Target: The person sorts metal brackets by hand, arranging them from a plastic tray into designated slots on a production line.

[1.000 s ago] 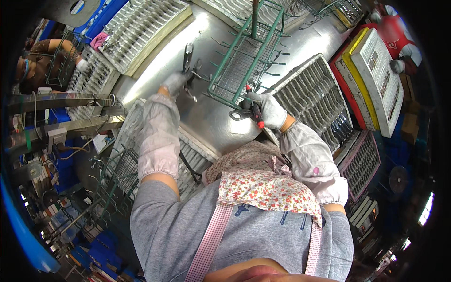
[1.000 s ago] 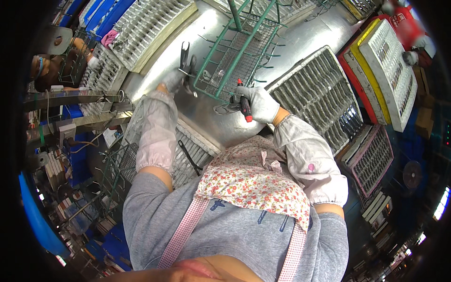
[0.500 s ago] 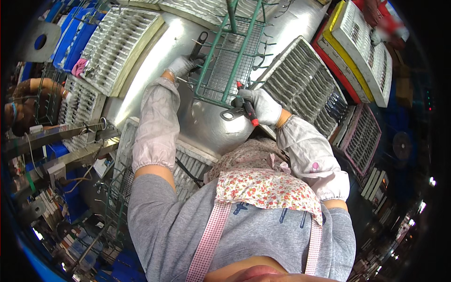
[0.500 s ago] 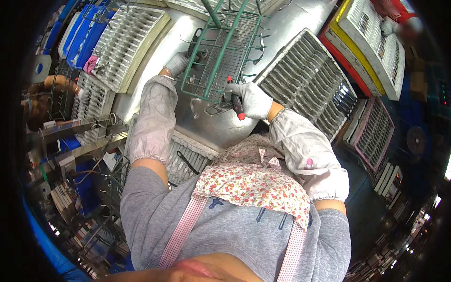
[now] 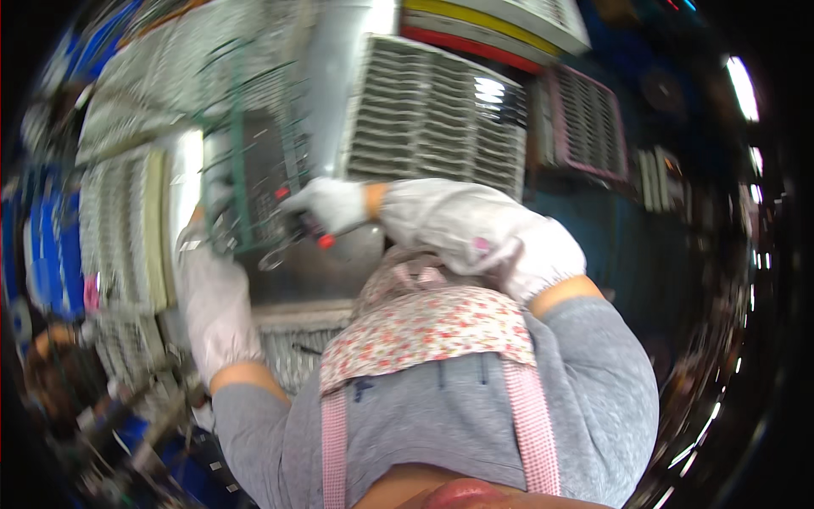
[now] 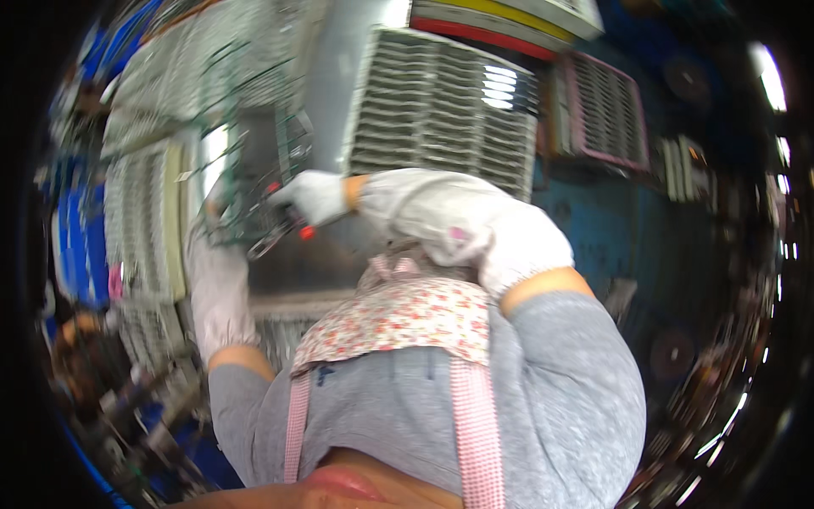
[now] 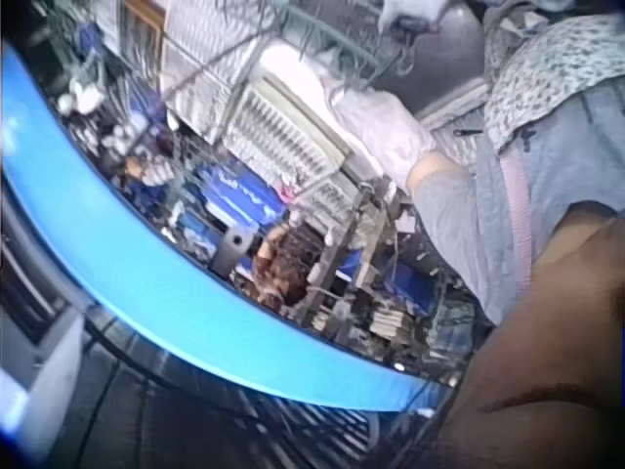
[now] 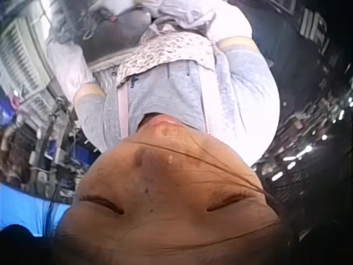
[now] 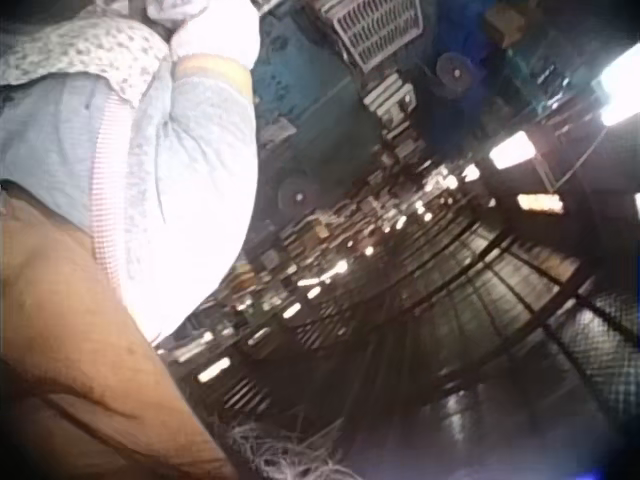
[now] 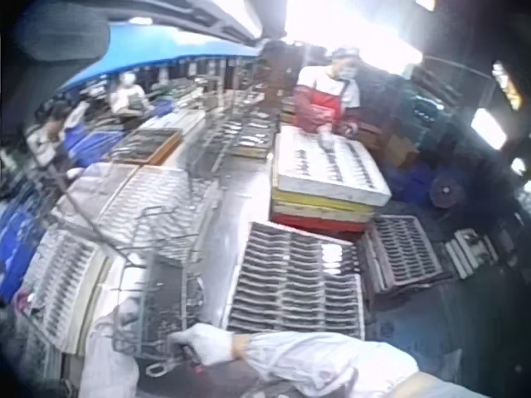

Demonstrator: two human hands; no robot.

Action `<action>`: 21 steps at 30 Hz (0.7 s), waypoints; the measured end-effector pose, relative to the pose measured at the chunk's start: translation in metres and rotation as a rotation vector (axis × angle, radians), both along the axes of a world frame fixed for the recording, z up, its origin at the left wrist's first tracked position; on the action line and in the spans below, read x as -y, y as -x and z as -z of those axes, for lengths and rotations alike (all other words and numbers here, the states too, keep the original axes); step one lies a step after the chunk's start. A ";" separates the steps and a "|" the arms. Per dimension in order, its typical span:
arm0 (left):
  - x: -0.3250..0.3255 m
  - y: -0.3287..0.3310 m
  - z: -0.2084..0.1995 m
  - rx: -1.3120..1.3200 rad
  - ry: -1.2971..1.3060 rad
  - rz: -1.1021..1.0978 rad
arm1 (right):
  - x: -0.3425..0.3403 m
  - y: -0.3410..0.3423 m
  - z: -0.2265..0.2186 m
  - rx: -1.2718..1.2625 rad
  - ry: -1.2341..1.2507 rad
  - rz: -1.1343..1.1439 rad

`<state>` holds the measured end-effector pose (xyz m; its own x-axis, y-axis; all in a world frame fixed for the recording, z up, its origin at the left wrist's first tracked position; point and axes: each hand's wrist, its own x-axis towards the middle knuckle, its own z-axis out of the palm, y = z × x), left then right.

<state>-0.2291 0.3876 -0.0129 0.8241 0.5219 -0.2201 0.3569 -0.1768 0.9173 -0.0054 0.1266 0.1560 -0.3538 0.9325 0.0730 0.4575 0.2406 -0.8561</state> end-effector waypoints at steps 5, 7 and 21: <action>-0.024 0.084 0.030 0.114 -0.025 -0.456 | -0.002 0.012 -0.014 -0.019 -0.062 -0.048; -0.015 0.020 0.009 -0.087 -0.575 -0.434 | 0.000 -0.013 0.011 0.035 -0.078 0.067; -0.023 0.026 0.074 -0.657 -0.253 -0.151 | 0.005 -0.010 0.004 0.009 -0.087 0.083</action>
